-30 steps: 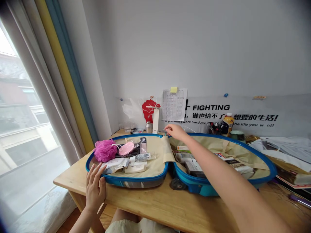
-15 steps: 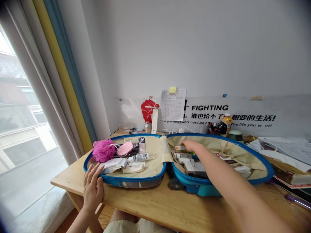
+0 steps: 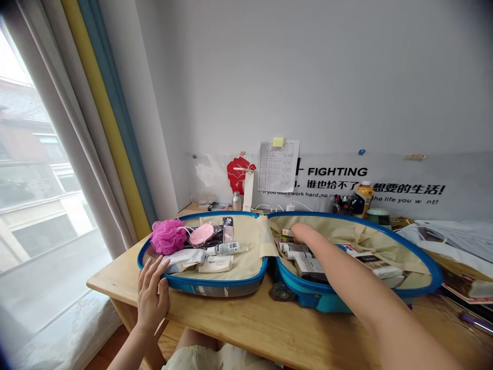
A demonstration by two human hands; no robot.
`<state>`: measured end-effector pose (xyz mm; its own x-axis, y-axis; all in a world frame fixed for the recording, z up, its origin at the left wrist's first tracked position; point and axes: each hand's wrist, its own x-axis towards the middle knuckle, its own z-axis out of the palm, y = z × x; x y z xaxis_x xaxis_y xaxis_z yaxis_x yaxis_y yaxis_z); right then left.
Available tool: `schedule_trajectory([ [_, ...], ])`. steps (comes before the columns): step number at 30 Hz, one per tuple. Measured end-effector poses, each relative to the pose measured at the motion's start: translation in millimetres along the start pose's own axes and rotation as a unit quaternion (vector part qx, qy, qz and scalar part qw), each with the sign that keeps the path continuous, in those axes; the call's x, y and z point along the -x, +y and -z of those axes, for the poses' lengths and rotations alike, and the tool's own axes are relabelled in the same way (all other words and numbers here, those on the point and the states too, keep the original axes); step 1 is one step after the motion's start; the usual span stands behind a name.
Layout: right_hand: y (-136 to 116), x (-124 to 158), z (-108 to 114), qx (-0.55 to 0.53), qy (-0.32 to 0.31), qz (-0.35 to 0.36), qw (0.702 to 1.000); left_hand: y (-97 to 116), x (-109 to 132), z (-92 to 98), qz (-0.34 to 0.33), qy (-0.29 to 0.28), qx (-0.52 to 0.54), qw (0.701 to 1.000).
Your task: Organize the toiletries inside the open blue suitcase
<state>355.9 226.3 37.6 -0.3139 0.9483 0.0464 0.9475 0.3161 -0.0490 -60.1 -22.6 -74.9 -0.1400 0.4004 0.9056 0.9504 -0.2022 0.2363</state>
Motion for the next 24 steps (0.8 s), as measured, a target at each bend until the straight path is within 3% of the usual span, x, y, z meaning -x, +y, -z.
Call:
schedule_trajectory([
  [5,-18.2,9.6,41.6,0.012,0.029,-0.028,0.999,0.1,0.1,-0.2,-0.006,0.002,0.001,1.000],
  [9,-66.5,16.9,64.4,-0.005,0.064,0.052,0.997,-0.7,1.1,-0.4,-0.001,0.004,0.002,1.000],
  [13,-130.7,14.8,59.2,-0.007,0.007,0.166,0.986,-0.7,0.6,-0.2,0.001,0.000,0.000,1.000],
  [16,-165.7,8.5,46.2,0.007,-0.042,0.211,0.977,0.3,-0.4,0.3,0.002,0.002,0.001,1.000],
  [20,-185.1,1.8,30.4,0.014,-0.092,0.233,0.968,1.0,-0.2,0.6,0.000,0.000,0.000,1.000],
  [24,-184.1,-0.7,26.0,-0.014,-0.103,0.235,0.966,0.6,0.3,0.8,-0.004,0.000,-0.001,1.000],
])
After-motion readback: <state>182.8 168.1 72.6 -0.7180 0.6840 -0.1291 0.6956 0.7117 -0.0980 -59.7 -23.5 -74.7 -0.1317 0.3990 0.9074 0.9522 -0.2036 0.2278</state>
